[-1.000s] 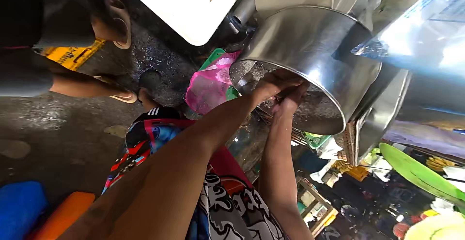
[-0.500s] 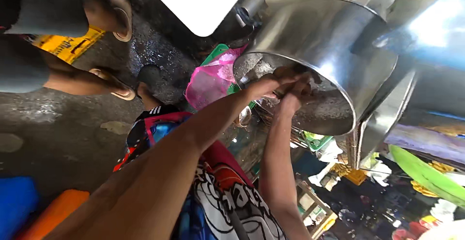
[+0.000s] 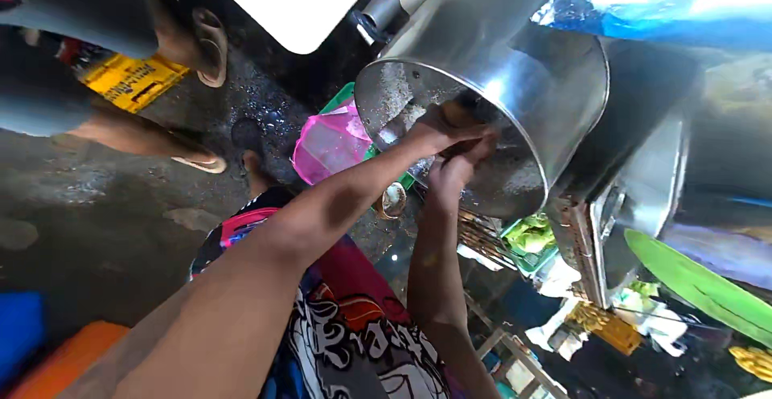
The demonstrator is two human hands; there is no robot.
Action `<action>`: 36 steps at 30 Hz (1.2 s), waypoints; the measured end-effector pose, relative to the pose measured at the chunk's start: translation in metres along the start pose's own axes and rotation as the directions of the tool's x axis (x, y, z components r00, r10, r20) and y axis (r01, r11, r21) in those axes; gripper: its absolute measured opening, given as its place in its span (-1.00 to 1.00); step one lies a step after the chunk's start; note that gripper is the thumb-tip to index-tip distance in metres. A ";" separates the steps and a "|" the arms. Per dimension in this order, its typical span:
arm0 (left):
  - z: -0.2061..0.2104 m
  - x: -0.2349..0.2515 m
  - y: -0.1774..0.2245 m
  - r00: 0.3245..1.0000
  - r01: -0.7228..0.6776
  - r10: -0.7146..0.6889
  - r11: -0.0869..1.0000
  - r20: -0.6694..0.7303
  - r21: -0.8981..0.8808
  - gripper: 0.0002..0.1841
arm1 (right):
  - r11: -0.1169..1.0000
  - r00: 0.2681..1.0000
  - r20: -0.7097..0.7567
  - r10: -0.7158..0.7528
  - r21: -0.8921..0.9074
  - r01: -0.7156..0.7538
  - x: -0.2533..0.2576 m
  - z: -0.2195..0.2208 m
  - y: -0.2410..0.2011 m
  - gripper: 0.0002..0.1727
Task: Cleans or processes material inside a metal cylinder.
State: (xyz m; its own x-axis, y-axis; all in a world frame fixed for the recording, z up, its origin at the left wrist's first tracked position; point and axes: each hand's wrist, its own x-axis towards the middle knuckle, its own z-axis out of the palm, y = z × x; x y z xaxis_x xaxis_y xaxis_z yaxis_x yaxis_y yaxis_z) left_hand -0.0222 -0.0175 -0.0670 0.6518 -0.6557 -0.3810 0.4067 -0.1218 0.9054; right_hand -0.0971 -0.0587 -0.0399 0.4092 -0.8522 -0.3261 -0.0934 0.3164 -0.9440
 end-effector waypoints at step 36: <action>-0.046 -0.059 -0.042 0.987 -0.092 0.128 0.945 0.096 -0.314 0.24 | 0.848 0.893 0.052 -0.447 -0.295 0.441 -0.046 -0.017 0.033 0.11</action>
State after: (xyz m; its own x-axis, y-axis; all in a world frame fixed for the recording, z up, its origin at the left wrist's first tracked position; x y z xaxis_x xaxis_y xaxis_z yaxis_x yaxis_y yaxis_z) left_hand -0.0484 0.0604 -0.0912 0.6340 -0.7344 -0.2421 0.5255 0.1795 0.8316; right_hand -0.1345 -0.0158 -0.0572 0.4541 -0.8810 0.1328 -0.1666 -0.2304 -0.9587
